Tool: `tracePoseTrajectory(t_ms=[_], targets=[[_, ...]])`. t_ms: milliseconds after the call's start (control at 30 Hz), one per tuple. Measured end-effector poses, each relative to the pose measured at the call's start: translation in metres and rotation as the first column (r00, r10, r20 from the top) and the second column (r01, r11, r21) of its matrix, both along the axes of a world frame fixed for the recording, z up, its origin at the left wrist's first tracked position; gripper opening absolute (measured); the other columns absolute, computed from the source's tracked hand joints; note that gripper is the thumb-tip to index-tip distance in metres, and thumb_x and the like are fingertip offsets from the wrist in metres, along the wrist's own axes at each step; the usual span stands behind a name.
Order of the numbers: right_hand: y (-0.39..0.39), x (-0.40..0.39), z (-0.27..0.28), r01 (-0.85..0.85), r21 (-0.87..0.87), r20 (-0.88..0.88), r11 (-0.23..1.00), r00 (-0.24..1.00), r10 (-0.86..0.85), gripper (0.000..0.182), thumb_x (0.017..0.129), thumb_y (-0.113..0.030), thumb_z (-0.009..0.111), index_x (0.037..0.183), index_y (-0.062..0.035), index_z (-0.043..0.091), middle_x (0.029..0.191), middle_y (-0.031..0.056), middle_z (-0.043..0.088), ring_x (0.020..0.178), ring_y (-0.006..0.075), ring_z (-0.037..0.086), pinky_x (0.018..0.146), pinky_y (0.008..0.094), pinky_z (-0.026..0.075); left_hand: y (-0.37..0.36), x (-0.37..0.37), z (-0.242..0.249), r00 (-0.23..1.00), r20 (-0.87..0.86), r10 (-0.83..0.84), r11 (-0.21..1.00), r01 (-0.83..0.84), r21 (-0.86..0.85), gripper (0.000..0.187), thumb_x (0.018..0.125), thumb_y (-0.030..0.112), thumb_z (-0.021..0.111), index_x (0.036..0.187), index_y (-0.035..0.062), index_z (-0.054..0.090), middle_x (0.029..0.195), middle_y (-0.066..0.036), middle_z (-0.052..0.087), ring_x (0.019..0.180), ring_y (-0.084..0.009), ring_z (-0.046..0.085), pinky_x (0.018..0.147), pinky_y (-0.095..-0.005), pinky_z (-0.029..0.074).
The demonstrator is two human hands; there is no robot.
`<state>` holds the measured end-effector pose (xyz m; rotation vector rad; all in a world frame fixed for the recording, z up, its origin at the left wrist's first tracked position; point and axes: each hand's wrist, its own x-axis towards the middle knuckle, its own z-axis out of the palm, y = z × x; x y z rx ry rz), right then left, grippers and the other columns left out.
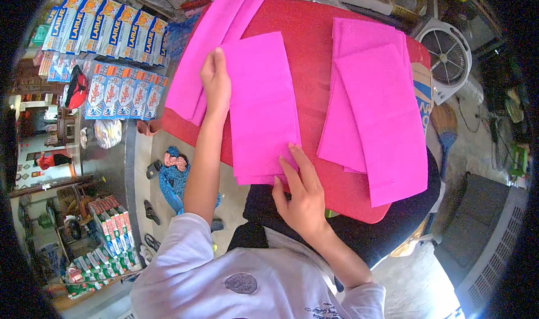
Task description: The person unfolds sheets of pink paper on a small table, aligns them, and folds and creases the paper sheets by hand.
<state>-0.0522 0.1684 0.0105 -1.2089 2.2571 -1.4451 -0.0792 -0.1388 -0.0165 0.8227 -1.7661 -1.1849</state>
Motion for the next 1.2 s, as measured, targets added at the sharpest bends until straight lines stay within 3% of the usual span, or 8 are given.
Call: tracePoseTrajectory(t_ms=[133, 433, 533, 733, 833, 933, 1033, 1200], targets=[[0.0, -0.001, 0.001, 0.001, -0.004, 0.001, 1.0, 1.0, -0.001, 0.04, 0.087, 0.0, 0.073, 0.127, 0.0058, 0.067, 0.145, 0.0286, 0.057, 0.131, 0.0461, 0.061, 0.107, 0.0491, 0.054, -0.005, 0.002, -0.005, 0.995, -0.038, -0.088, 0.996, 0.089, 0.007, 0.032, 0.113, 0.026, 0.055, 0.112, -0.0042, 0.065, 0.095, -0.007, 0.071, 0.086, -0.0106, 0.066, 0.075, -0.0298, 0.053], [-0.001, -0.001, 0.002, -0.011, 0.035, -0.013, 0.999, 1.0, 0.011, 0.042, 0.087, -0.001, 0.075, 0.128, 0.0064, 0.067, 0.144, 0.0287, 0.058, 0.13, 0.0468, 0.061, 0.107, 0.0497, 0.054, -0.009, 0.005, -0.005, 0.999, -0.03, -0.011, 0.995, 0.013, 0.095, 0.033, 0.114, 0.029, 0.055, 0.109, -0.0023, 0.066, 0.092, -0.002, 0.066, 0.085, -0.0085, 0.058, 0.076, -0.0267, 0.048], [-0.001, -0.003, 0.013, -0.04, 0.097, -0.032, 0.994, 0.999, 0.044, 0.042, 0.086, -0.003, 0.076, 0.127, 0.0061, 0.067, 0.144, 0.0284, 0.057, 0.129, 0.0472, 0.061, 0.107, 0.0509, 0.053, -0.009, 0.01, 0.0, 0.998, -0.036, -0.05, 0.965, 0.057, 0.255, 0.045, 0.111, 0.03, 0.059, 0.134, -0.0089, 0.063, 0.125, -0.01, 0.069, 0.115, -0.0149, 0.062, 0.102, -0.0301, 0.047], [-0.009, -0.014, 0.021, 0.005, 0.085, -0.108, 0.996, 0.994, 0.004, 0.054, 0.087, -0.006, 0.077, 0.137, 0.006, 0.06, 0.148, 0.0304, 0.052, 0.136, 0.049, 0.053, 0.113, 0.0535, 0.046, 0.0, 0.012, 0.018, 0.985, -0.168, -0.027, 0.913, 0.093, 0.397, 0.045, 0.109, 0.032, 0.062, 0.134, -0.0059, 0.065, 0.127, -0.009, 0.069, 0.117, -0.0148, 0.062, 0.103, -0.0314, 0.048], [-0.018, -0.015, 0.017, 0.01, 0.019, 0.0, 1.0, 1.0, -0.01, 0.068, 0.089, -0.007, 0.076, 0.15, 0.0069, 0.048, 0.153, 0.0336, 0.046, 0.14, 0.0519, 0.049, 0.116, 0.055, 0.044, -0.003, 0.013, 0.013, 0.985, -0.157, -0.077, 0.911, 0.133, 0.391, 0.046, 0.108, 0.033, 0.063, 0.134, -0.0049, 0.066, 0.126, -0.008, 0.069, 0.117, -0.0147, 0.062, 0.103, -0.032, 0.048], [-0.028, -0.015, 0.02, 0.035, 0.036, 0.077, 0.999, 0.996, -0.038, 0.077, 0.091, -0.007, 0.075, 0.157, 0.0077, 0.037, 0.158, 0.0369, 0.038, 0.145, 0.0538, 0.043, 0.119, 0.056, 0.04, 0.006, 0.008, 0.016, 0.983, -0.18, -0.028, 0.943, 0.085, 0.321, 0.028, 0.113, 0.027, 0.057, 0.107, 0.0024, 0.068, 0.097, 0.0, 0.067, 0.089, -0.0069, 0.06, 0.078, -0.0255, 0.049], [-0.045, -0.021, 0.018, 0.109, 0.033, 0.021, 0.993, 0.994, -0.11, 0.078, 0.093, -0.009, 0.074, 0.158, 0.008, 0.035, 0.162, 0.0384, 0.032, 0.149, 0.054, 0.037, 0.122, 0.0558, 0.036, 0.005, 0.01, 0.007, 0.992, -0.113, -0.053, 0.984, 0.071, 0.165, 0.028, 0.113, 0.027, 0.056, 0.107, 0.0022, 0.068, 0.094, 0.001, 0.066, 0.087, -0.0063, 0.059, 0.076, -0.0251, 0.048], [-0.08, -0.045, 0.022, 0.185, -0.013, 0.063, 0.983, 0.981, -0.184, 0.08, 0.093, -0.014, 0.075, 0.159, 0.0075, 0.035, 0.163, 0.0395, 0.029, 0.151, 0.0541, 0.034, 0.123, 0.0542, 0.035, 0.005, 0.013, 0.007, 0.983, -0.181, -0.039, 0.978, 0.075, 0.196, 0.032, 0.112, 0.03, 0.059, 0.115, 0.0001, 0.07, 0.111, 0.0, 0.068, 0.1, -0.0084, 0.059, 0.089, -0.0261, 0.048]])
